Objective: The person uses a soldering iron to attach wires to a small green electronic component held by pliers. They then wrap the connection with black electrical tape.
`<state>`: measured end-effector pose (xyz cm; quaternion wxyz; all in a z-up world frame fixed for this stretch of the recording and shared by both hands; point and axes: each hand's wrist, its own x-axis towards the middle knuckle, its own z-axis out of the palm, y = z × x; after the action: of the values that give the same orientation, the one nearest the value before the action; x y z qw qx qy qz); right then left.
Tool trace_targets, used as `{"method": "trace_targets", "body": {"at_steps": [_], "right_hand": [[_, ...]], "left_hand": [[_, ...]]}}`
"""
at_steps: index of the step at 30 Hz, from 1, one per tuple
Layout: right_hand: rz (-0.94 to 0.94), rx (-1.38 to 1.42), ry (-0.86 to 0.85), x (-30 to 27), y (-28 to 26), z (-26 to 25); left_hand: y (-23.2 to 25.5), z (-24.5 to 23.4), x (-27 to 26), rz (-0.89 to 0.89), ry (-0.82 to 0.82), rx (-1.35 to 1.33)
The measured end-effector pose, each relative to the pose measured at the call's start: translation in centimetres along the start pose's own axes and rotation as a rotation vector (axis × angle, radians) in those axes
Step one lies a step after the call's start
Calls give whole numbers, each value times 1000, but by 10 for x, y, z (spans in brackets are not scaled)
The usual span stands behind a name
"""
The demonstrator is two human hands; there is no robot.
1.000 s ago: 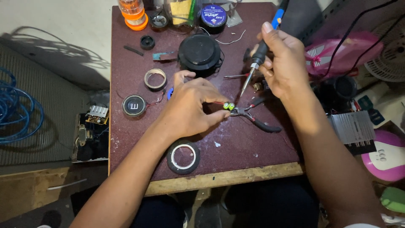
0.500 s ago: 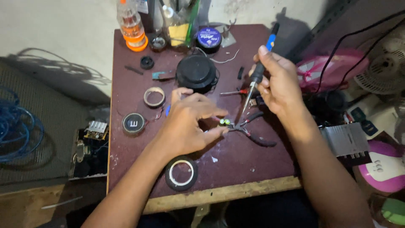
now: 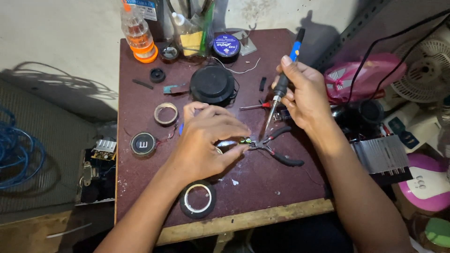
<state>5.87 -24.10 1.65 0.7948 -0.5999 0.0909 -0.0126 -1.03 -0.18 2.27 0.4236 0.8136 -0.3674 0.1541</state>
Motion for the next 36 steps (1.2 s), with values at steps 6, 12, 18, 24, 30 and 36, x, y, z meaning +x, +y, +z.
{"method": "trace_targets", "body": {"at_steps": [6, 12, 18, 24, 30, 36], "right_hand": [[-12, 7, -31, -3, -1, -1], [1, 20, -17, -2, 0, -1], [0, -6, -3, 0, 1, -3], [12, -20, 20, -2, 0, -1], [0, 27, -24, -1, 1, -4], [3, -2, -3, -2, 0, -3]], "left_hand": [[0, 1, -1, 39, 25, -11], [-1, 3, 0, 59, 42, 12], [0, 1, -2, 35, 24, 12], [0, 2, -2, 48, 4, 0], [-3, 5, -3, 48, 22, 22], [-6, 7, -5, 78, 30, 22]]}}
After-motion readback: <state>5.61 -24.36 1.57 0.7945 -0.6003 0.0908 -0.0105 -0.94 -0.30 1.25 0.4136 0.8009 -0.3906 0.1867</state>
